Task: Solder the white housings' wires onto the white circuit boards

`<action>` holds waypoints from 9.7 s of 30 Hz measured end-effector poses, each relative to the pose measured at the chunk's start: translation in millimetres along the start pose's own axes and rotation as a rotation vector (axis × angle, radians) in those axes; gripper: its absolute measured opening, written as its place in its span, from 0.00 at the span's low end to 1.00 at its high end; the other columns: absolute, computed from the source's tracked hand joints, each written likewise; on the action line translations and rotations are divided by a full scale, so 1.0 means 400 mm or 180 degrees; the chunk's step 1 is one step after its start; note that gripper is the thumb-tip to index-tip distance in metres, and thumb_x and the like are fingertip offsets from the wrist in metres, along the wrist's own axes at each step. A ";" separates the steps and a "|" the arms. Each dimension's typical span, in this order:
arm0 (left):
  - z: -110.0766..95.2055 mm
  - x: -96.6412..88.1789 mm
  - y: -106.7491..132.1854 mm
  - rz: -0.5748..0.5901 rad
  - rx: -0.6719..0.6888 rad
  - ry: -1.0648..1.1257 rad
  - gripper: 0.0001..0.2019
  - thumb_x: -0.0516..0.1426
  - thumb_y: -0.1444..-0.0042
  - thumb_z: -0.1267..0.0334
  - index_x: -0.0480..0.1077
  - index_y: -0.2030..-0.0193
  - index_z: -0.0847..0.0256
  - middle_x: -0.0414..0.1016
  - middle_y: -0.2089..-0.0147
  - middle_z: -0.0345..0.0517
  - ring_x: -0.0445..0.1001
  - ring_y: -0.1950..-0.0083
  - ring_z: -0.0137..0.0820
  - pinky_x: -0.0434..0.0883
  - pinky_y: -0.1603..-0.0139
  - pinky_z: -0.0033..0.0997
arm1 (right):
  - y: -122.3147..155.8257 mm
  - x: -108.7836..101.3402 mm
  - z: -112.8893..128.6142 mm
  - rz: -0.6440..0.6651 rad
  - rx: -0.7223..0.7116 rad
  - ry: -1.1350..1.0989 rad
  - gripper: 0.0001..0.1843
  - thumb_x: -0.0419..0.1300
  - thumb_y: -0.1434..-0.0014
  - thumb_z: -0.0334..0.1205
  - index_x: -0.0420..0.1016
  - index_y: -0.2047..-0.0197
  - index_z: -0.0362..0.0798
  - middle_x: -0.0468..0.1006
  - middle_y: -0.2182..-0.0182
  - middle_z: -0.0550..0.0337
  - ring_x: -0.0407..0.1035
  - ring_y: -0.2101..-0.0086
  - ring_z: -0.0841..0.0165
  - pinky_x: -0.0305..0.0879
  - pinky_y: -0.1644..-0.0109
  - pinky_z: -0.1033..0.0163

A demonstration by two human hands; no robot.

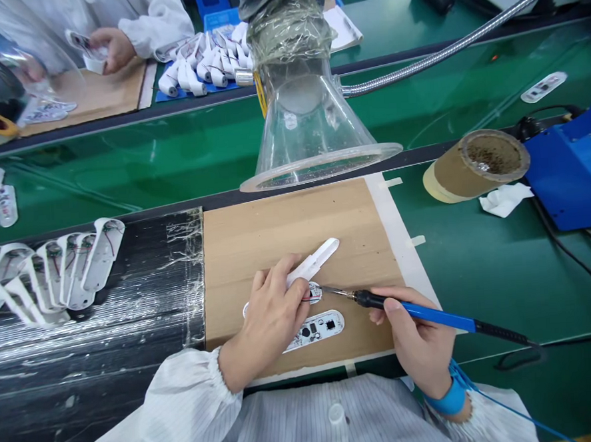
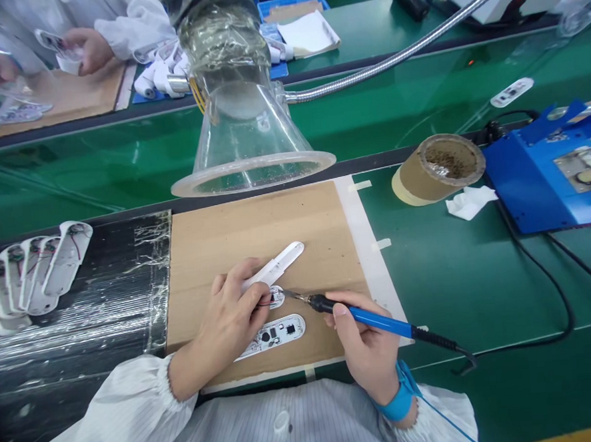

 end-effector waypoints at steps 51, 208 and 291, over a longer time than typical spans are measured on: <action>0.001 -0.026 0.030 -0.0056 -0.0442 0.1189 0.09 0.56 0.27 0.72 0.69 0.46 0.55 0.70 0.35 0.54 0.73 0.36 0.42 0.73 0.38 0.47 | 0.001 -0.003 -0.015 -0.0217 0.0022 -0.0232 0.09 0.65 0.29 0.41 0.88 0.56 0.51 0.85 0.71 0.59 0.80 0.74 0.67 0.77 0.70 0.63; -0.006 0.003 0.012 0.0019 -0.0678 0.1042 0.07 0.56 0.29 0.72 0.69 0.58 0.56 0.73 0.38 0.52 0.74 0.40 0.43 0.72 0.42 0.50 | -0.010 0.007 0.001 0.0037 0.0150 -0.0197 0.08 0.67 0.32 0.42 0.88 0.58 0.51 0.83 0.77 0.62 0.79 0.77 0.68 0.77 0.72 0.67; -0.020 -0.014 0.000 0.0188 -0.0151 0.0299 0.08 0.54 0.29 0.75 0.70 0.59 0.60 0.72 0.38 0.59 0.73 0.45 0.46 0.78 0.46 0.53 | -0.006 -0.003 -0.006 0.0047 0.0085 -0.0051 0.08 0.67 0.32 0.41 0.89 0.58 0.51 0.84 0.75 0.60 0.80 0.76 0.67 0.79 0.71 0.65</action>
Point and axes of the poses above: each hand's wrist, its own y-axis away from the middle knuckle, its own x-axis out of the palm, z = x × y, the point moved 2 cm from there along -y, towards the middle knuckle
